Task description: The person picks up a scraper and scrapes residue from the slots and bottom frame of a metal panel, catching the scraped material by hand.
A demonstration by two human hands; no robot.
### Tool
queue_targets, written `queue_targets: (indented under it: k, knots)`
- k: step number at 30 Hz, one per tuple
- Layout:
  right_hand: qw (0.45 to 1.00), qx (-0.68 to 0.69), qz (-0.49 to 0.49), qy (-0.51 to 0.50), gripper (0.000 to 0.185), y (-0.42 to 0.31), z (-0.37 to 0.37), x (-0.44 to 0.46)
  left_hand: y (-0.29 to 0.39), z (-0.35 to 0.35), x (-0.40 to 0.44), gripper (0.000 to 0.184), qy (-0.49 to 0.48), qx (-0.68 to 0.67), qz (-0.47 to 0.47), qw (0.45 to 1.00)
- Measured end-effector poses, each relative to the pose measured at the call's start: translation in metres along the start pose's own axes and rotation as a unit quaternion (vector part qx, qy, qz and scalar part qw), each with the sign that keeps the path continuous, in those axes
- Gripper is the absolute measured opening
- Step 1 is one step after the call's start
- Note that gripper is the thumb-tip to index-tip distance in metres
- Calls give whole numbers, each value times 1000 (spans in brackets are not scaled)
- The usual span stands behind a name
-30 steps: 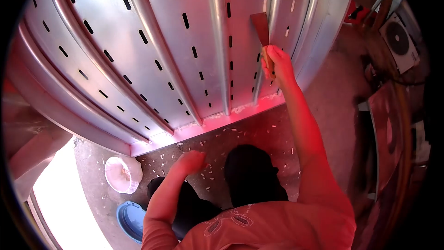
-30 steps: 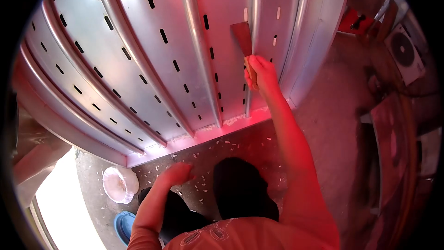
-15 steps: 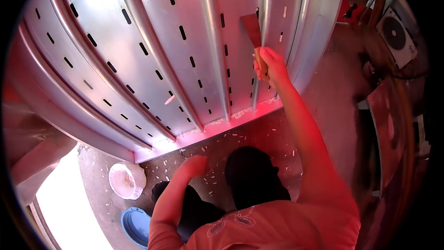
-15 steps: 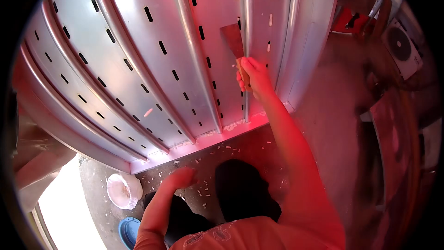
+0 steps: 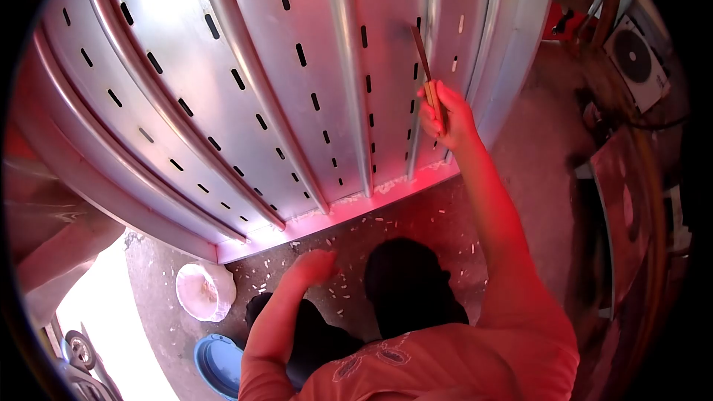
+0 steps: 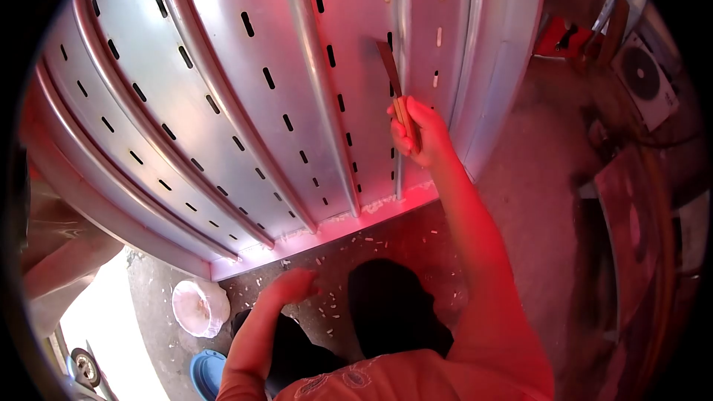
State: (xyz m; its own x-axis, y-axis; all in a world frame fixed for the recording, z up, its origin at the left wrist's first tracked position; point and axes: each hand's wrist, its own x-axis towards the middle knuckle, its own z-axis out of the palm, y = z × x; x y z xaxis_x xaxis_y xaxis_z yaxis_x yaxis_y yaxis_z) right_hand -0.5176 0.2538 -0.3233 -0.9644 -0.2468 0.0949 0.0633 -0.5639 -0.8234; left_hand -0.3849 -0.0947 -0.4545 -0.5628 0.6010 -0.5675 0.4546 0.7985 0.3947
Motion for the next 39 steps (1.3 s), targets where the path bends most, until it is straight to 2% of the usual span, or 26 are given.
queue_targets:
  k: [3, 6, 8, 12, 18, 21, 23, 26, 27, 30, 32, 34, 39]
  knots:
    - [997, 76, -6, -2, 39, -4, -2, 11, -1, 5, -1, 34, -12, 1, 1, 1000]
    - [998, 61, 3, 5, 37, -10, -2, 7, -8, 9, 3, 34, -14, 2, 9, 1000]
    - [997, -41, -33, 53, 35, -16, 8, 5, -4, 11, 6, 34, -24, 16, -5, 1000]
    - [968, -199, -90, 128, 32, -35, 28, 27, -1, 3, 5, 36, -13, 30, 25, 999]
    - [943, -260, -56, 200, 34, -40, 30, 28, -2, 4, 3, 36, -5, 25, 14, 1000]
    - [940, -272, -76, 190, 34, -48, 38, 33, -5, 14, 1, 35, -12, 32, 19, 999]
    - [935, -279, -51, 214, 33, -47, 31, 20, -9, 12, 9, 35, -19, 19, 41, 999]
    - [930, -290, -34, 222, 32, -51, 36, 22, -7, 13, 13, 34, -37, 20, 11, 999]
    - [929, -294, -34, 221, 32, -54, 37, 26, -7, 10, 17, 34, -16, 29, 22, 999]
    - [935, -287, -123, 171, 34, -69, 45, 46, -3, 18, 3, 33, -20, 41, 37, 998]
    - [933, -288, -99, 191, 34, -67, 40, 39, 1, 13, 11, 33, -17, 31, 32, 999]
    - [933, -286, -33, 216, 35, -48, 35, 19, -1, 14, 6, 33, -11, 32, 31, 999]
    - [941, -284, -76, 168, 33, -73, 43, 43, -4, 8, 7, 33, -30, 37, 22, 999]
